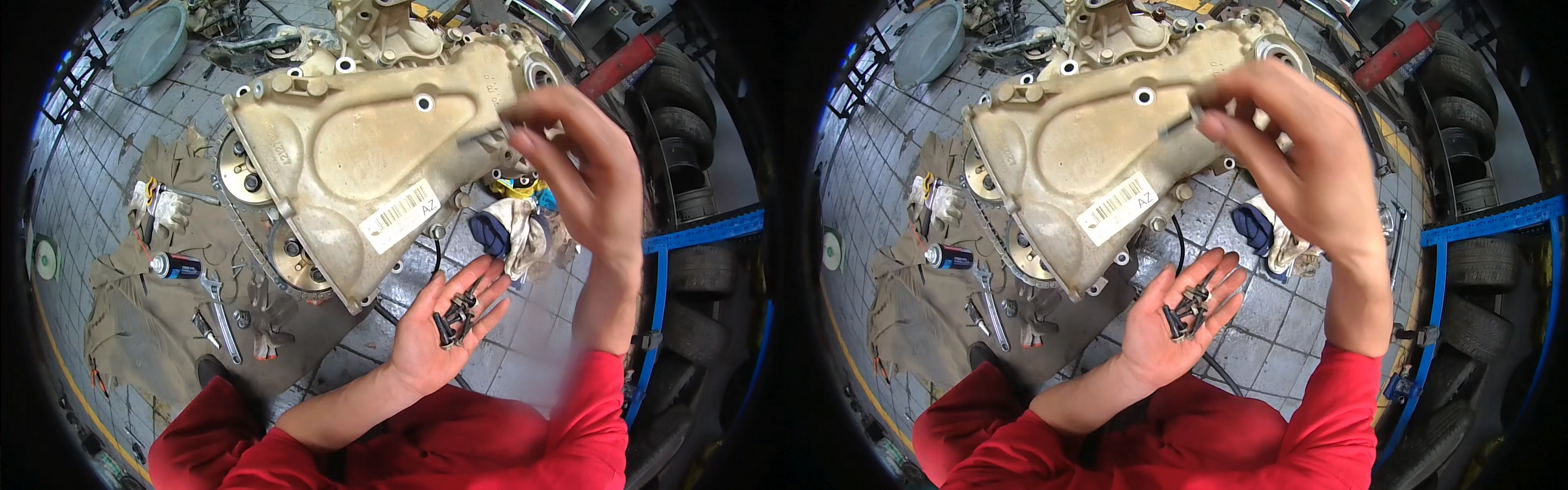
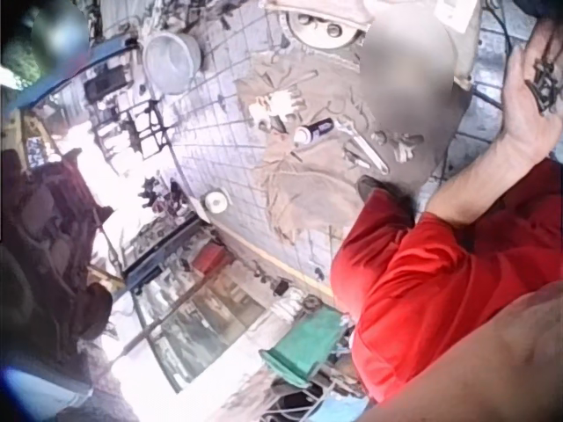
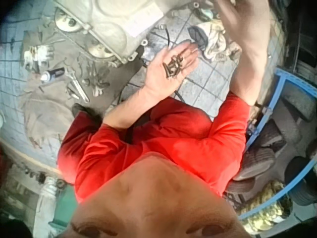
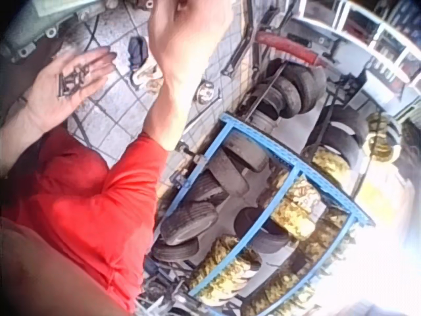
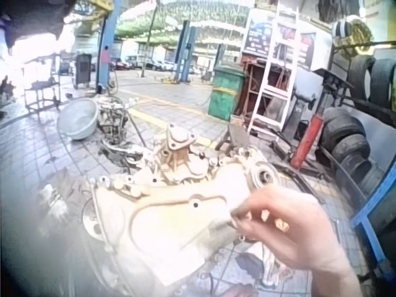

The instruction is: The person walks to a disassembled engine on the floor and begins inserting bolts into the engine block by hand. They continue to thread multiple bolts into various holes on the engine casing throughout the clip.

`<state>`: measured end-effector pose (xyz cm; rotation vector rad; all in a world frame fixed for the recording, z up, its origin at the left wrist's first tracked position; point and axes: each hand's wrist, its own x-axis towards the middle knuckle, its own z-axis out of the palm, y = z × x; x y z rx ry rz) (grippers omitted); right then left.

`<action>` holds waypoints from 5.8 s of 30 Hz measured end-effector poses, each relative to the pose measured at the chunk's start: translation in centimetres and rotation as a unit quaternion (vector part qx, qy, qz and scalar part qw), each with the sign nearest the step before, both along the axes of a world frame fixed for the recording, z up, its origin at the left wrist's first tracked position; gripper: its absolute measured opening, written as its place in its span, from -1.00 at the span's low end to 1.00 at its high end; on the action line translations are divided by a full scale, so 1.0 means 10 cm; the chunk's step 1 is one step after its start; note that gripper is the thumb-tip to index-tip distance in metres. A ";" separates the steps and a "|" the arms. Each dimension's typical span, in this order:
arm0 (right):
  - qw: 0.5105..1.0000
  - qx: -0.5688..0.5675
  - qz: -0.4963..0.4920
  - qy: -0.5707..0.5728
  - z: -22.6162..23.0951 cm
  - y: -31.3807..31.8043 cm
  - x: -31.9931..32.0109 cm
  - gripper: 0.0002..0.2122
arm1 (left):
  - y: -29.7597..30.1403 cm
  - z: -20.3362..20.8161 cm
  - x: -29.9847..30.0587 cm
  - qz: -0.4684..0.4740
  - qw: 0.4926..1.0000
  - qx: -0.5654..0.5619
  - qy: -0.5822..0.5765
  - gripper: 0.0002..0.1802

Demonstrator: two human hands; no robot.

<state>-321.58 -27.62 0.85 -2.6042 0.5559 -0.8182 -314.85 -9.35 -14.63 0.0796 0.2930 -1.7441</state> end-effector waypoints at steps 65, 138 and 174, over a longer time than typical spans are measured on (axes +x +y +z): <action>0.915 -0.338 -0.049 0.217 0.08 0.09 0.63 -0.72 | -0.03 -0.06 -0.09 0.007 1.000 -0.018 0.019 -0.23; 0.932 -0.315 -0.066 0.168 -0.28 -0.18 0.57 -0.69 | 0.02 -0.19 -0.16 -0.021 0.998 0.003 -0.055 -0.15; 0.971 -0.217 0.100 -0.015 0.01 -0.28 1.04 -0.81 | 0.07 -0.14 -0.18 -0.083 0.994 -0.005 -0.077 -0.73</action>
